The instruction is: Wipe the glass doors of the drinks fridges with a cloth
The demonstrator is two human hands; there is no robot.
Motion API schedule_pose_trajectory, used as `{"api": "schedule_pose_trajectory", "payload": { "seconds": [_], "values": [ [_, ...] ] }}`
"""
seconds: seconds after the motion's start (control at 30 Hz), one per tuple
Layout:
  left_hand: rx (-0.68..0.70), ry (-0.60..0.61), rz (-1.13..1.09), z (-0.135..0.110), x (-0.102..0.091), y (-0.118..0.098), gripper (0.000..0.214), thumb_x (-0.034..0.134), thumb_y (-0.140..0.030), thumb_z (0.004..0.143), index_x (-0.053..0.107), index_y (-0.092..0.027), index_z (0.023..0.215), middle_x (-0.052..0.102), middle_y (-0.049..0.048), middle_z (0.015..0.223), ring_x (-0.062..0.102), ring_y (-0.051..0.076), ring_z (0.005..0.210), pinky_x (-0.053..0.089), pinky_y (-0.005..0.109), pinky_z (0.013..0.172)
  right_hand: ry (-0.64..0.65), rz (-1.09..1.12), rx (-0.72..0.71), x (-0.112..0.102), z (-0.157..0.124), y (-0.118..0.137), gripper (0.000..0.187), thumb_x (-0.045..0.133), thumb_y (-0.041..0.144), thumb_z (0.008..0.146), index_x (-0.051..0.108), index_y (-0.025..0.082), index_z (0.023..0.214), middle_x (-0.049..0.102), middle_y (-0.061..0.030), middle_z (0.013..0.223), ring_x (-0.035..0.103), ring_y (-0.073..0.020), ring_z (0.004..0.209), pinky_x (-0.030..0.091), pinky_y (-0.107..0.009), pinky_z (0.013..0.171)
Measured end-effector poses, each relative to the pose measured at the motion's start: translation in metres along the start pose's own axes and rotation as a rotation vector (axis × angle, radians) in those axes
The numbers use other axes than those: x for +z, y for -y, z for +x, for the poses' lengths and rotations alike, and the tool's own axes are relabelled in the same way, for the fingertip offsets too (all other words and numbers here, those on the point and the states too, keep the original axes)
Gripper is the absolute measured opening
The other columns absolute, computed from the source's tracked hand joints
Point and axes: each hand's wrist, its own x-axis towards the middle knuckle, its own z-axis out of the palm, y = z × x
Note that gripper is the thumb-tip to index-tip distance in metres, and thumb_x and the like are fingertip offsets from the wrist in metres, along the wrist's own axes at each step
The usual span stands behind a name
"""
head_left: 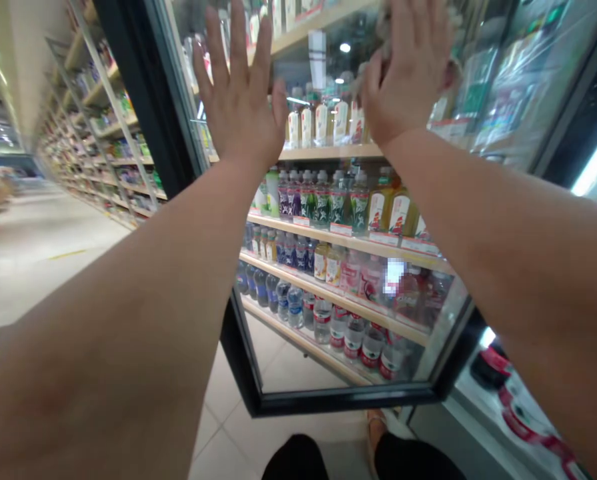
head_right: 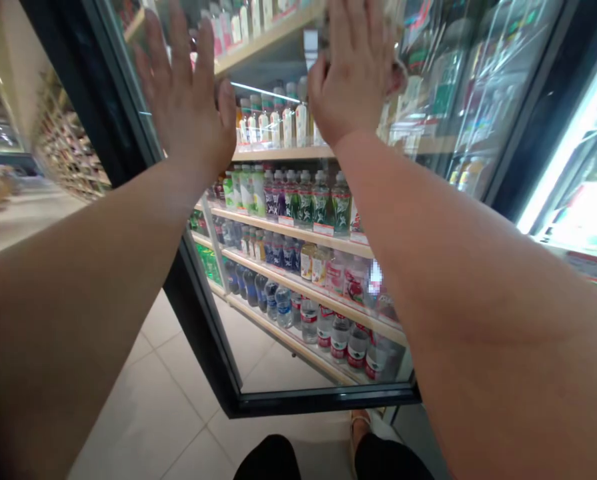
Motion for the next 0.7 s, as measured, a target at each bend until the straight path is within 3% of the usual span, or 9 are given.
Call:
{"api": "schedule_pose_trajectory", "payload": {
  "seconds": [0.07, 0.13, 0.2, 0.3, 0.37, 0.43, 0.5, 0.6, 0.7],
  "values": [
    [0.011, -0.001, 0.010, 0.001, 0.001, 0.002, 0.069, 0.039, -0.048, 0.094, 0.027, -0.034, 0.161, 0.011, -0.0229, 0.165, -0.006, 0.027, 0.157, -0.013, 0.050, 0.130, -0.006, 0.061, -0.363, 0.004, -0.007, -0.004, 0.069, 0.051, 0.017, 0.090, 0.037, 0.024, 0.157, 0.025, 0.0065, 0.165, 0.018, -0.0230, 0.156, 0.014, -0.048, 0.130],
    [0.001, -0.004, 0.077, 0.002, 0.002, 0.003, 0.069, 0.037, -0.045, 0.095, 0.026, -0.031, 0.162, 0.011, -0.0197, 0.166, -0.003, 0.028, 0.156, -0.010, 0.052, 0.130, -0.022, 0.102, -0.513, 0.005, -0.011, -0.006, 0.061, 0.050, 0.022, 0.092, 0.044, 0.028, 0.152, 0.031, 0.0092, 0.162, 0.024, -0.0206, 0.154, 0.018, -0.046, 0.129],
    [-0.012, 0.004, 0.133, 0.003, 0.002, 0.003, 0.069, 0.035, -0.043, 0.096, 0.025, -0.031, 0.162, 0.010, -0.0199, 0.167, -0.002, 0.027, 0.156, -0.008, 0.050, 0.130, -0.035, 0.093, -0.383, 0.005, -0.009, -0.006, 0.060, 0.047, 0.019, 0.093, 0.044, 0.027, 0.152, 0.031, 0.0095, 0.162, 0.024, -0.0187, 0.154, 0.017, -0.044, 0.130],
    [-0.046, 0.022, 0.152, 0.002, 0.001, 0.001, 0.070, 0.037, -0.042, 0.095, 0.024, -0.032, 0.163, 0.007, -0.0240, 0.165, -0.003, 0.025, 0.156, -0.009, 0.047, 0.130, -0.021, 0.050, -0.005, 0.002, -0.002, -0.002, 0.067, 0.042, 0.010, 0.094, 0.033, 0.022, 0.159, 0.022, 0.0065, 0.166, 0.017, -0.0199, 0.156, 0.012, -0.044, 0.131],
    [-0.046, 0.008, 0.115, 0.000, -0.001, 0.001, 0.069, 0.037, -0.043, 0.094, 0.025, -0.035, 0.162, 0.006, -0.0285, 0.163, -0.004, 0.024, 0.156, -0.010, 0.044, 0.131, -0.050, 0.078, 0.112, 0.002, 0.000, -0.002, 0.066, 0.042, 0.010, 0.095, 0.031, 0.019, 0.160, 0.021, 0.0039, 0.166, 0.016, -0.0224, 0.156, 0.013, -0.046, 0.130],
    [0.002, -0.001, 0.070, -0.002, -0.004, 0.002, 0.067, 0.034, -0.045, 0.095, 0.025, -0.036, 0.161, 0.005, -0.0307, 0.162, -0.004, 0.024, 0.156, -0.010, 0.044, 0.131, -0.118, 0.129, 0.021, 0.002, -0.003, -0.004, 0.064, 0.045, 0.014, 0.093, 0.038, 0.018, 0.157, 0.027, 0.0027, 0.164, 0.021, -0.0243, 0.155, 0.016, -0.048, 0.129],
    [0.023, 0.006, 0.059, -0.004, -0.005, 0.002, 0.067, 0.032, -0.047, 0.096, 0.025, -0.035, 0.161, 0.005, -0.0296, 0.163, -0.003, 0.025, 0.156, -0.009, 0.045, 0.131, -0.138, 0.134, -0.232, 0.004, -0.010, -0.008, 0.062, 0.047, 0.020, 0.092, 0.042, 0.020, 0.154, 0.032, 0.0042, 0.162, 0.025, -0.0238, 0.154, 0.019, -0.049, 0.129],
    [0.008, 0.013, 0.081, -0.002, -0.004, 0.002, 0.067, 0.033, -0.048, 0.096, 0.025, -0.034, 0.161, 0.006, -0.0273, 0.164, -0.004, 0.026, 0.156, -0.009, 0.047, 0.131, -0.061, 0.084, -0.566, 0.005, -0.018, -0.013, 0.062, 0.046, 0.029, 0.094, 0.035, 0.032, 0.155, 0.028, 0.0117, 0.163, 0.023, -0.0183, 0.155, 0.021, -0.047, 0.130],
    [-0.023, 0.005, 0.140, 0.000, -0.002, 0.001, 0.068, 0.036, -0.045, 0.096, 0.024, -0.033, 0.162, 0.007, -0.0244, 0.166, -0.006, 0.026, 0.157, -0.009, 0.047, 0.131, -0.045, 0.088, -0.530, 0.005, -0.020, -0.011, 0.060, 0.043, 0.029, 0.095, 0.032, 0.040, 0.153, 0.026, 0.0168, 0.162, 0.021, -0.0133, 0.155, 0.019, -0.044, 0.131]
  ]
}}
